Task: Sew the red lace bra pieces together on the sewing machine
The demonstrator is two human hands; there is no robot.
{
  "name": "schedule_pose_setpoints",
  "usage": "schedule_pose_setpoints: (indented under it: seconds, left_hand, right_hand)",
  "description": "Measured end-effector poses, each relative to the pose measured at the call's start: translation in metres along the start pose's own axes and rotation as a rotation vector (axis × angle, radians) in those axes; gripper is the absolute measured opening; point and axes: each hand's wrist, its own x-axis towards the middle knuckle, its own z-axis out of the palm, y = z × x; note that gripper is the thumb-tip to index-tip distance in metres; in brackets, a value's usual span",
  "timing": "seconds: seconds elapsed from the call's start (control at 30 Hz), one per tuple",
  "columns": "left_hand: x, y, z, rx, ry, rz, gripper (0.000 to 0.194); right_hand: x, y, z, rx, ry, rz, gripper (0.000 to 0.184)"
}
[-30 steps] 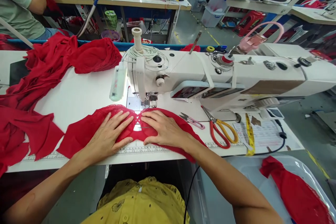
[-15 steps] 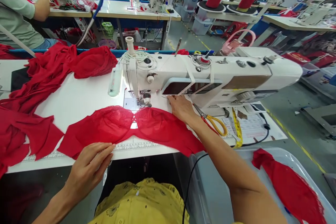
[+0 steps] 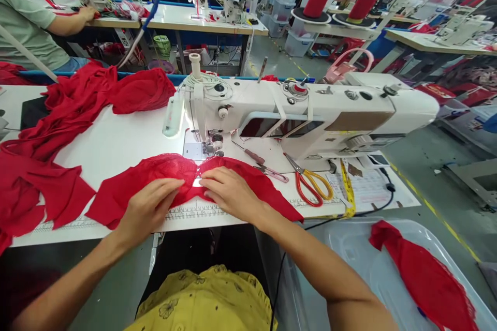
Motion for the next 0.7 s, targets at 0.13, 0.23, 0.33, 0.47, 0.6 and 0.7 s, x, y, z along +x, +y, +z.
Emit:
schedule_pose_setpoints:
  seconds: [0.13,0.23,0.33,0.47,0.6,0.7]
  left_hand:
    - [0.034,-0.031,-0.005,0.038,-0.330,0.038,0.047]
    - [0.047,-0.043,-0.012,0.122,-0.558,0.031,0.065]
    - [0.056,-0.042,-0.018,0.179,-0.692,-0.015,0.071]
    - [0.065,-0.038,-0.023,0.185,-0.777,-0.027,0.077]
    - [0.067,-0.040,-0.024,0.152,-0.777,-0.015,0.080]
    - [0.066,-0.044,-0.024,0.139,-0.766,-0.007,0.080]
  right_hand:
    - [0.013,0.018,0.000,-0.009,-0.179,-0.014,0.050]
    - [0.015,0.026,-0.004,-0.005,-0.313,0.023,0.069]
    - [0.018,0.027,-0.008,0.001,-0.384,0.052,0.076]
    - [0.022,0.026,-0.013,0.015,-0.417,0.070,0.076]
    - [0.023,0.028,-0.015,0.030,-0.418,0.067,0.077]
    - [0.022,0.032,-0.013,0.041,-0.411,0.068,0.076]
